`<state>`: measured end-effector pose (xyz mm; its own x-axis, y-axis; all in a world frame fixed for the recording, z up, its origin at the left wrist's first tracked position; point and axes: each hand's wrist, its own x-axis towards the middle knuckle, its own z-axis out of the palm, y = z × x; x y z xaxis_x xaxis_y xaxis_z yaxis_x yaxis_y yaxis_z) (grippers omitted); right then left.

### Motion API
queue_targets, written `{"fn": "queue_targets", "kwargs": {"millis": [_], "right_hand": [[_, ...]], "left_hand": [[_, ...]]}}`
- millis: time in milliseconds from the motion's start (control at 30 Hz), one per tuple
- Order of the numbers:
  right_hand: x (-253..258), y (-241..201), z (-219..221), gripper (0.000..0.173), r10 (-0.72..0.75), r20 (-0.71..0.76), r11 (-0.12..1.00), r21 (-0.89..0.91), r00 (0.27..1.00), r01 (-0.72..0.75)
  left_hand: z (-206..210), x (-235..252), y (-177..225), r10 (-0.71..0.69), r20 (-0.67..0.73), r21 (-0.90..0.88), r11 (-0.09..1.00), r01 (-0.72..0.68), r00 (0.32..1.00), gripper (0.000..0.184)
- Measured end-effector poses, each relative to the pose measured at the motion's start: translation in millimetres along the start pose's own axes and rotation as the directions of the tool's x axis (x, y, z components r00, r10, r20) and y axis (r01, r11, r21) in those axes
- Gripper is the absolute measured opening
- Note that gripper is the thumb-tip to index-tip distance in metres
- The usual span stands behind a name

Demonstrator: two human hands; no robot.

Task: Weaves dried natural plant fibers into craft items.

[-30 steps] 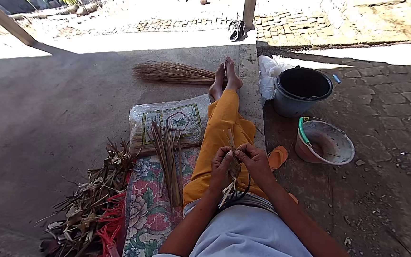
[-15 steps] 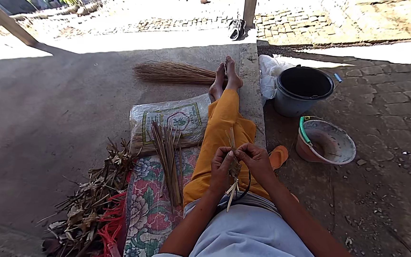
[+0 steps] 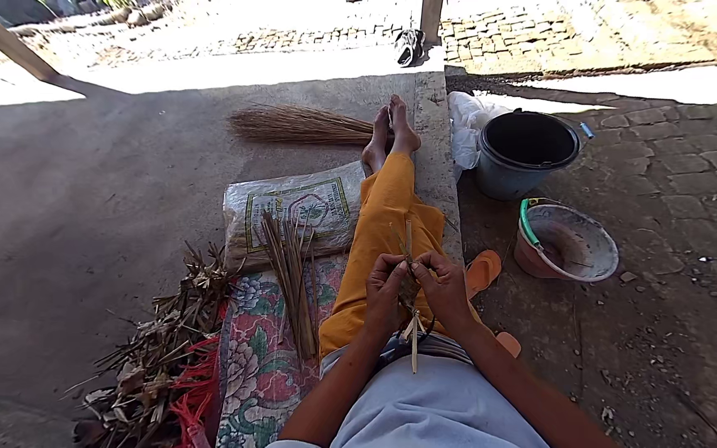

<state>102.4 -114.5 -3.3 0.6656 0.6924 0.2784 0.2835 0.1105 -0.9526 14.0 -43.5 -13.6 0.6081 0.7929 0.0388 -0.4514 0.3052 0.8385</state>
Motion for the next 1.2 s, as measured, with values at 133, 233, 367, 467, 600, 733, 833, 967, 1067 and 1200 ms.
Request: {"fn": "queue_targets", "kwargs": {"millis": [133, 233, 367, 467, 600, 733, 833, 967, 1067, 1200], "right_hand": [[-4.2, 6.4, 3.5, 0.014, -0.084, -0.034, 0.993, 0.082, 0.996, 0.087], [-4.2, 12.2, 4.8, 0.011, -0.118, -0.046, 0.985, 0.119, 0.992, 0.123], [-3.2, 14.4, 4.3, 0.009, -0.1, -0.06, 0.981, 0.161, 0.993, 0.108], [-1.3, 8.3, 1.1, 0.009, -0.083, -0.038, 0.986, 0.142, 0.996, 0.087], [8.2, -4.6, -10.5, 0.011, -0.023, 0.098, 0.998, 0.059, 0.995, 0.017], [10.8, -3.1, -17.3, 0.009, 0.009, 0.167, 0.997, 0.075, 0.986, -0.022], [11.8, -4.7, -22.0, 0.009, 0.063, 0.224, 0.995, 0.065, 0.972, -0.079], [12.0, -3.3, -21.5, 0.008, 0.091, 0.227, 0.989, 0.092, 0.97, -0.115], [9.6, 1.0, -16.5, 0.006, 0.079, 0.167, 0.986, 0.132, 0.983, -0.102], [10.4, -2.2, -12.9, 0.008, 0.125, 0.15, 0.976, 0.161, 0.981, -0.149]], "left_hand": [[-1.1, 1.2, -1.4, 0.105, 0.02, 0.054, 0.993, -0.106, 0.994, 0.012], [-2.6, 1.8, -2.4, 0.12, 0.028, 0.074, 0.99, -0.122, 0.992, 0.012], [-5.9, 1.5, -5.6, 0.072, 0.065, 0.035, 0.997, -0.074, 0.995, 0.013], [-5.4, -1.3, -7.1, 0.06, 0.087, -0.01, 0.998, -0.059, 0.994, 0.013], [-1.3, -2.1, -1.9, 0.012, 0.063, -0.027, 1.0, -0.011, 0.998, 0.017], [1.6, -2.2, 2.6, -0.032, 0.004, -0.049, 0.998, 0.033, 0.999, 0.017], [0.4, -1.6, 1.5, -0.03, -0.004, -0.044, 0.999, 0.03, 1.0, 0.017], [-0.7, -1.4, 0.4, -0.035, -0.014, -0.03, 0.999, 0.034, 0.999, 0.017], [-2.7, -1.2, -2.7, -0.025, 0.003, -0.033, 0.999, 0.026, 1.0, 0.015], [-7.3, -1.7, -7.0, 0.04, 0.061, -0.011, 0.999, -0.04, 0.997, 0.013]]}}
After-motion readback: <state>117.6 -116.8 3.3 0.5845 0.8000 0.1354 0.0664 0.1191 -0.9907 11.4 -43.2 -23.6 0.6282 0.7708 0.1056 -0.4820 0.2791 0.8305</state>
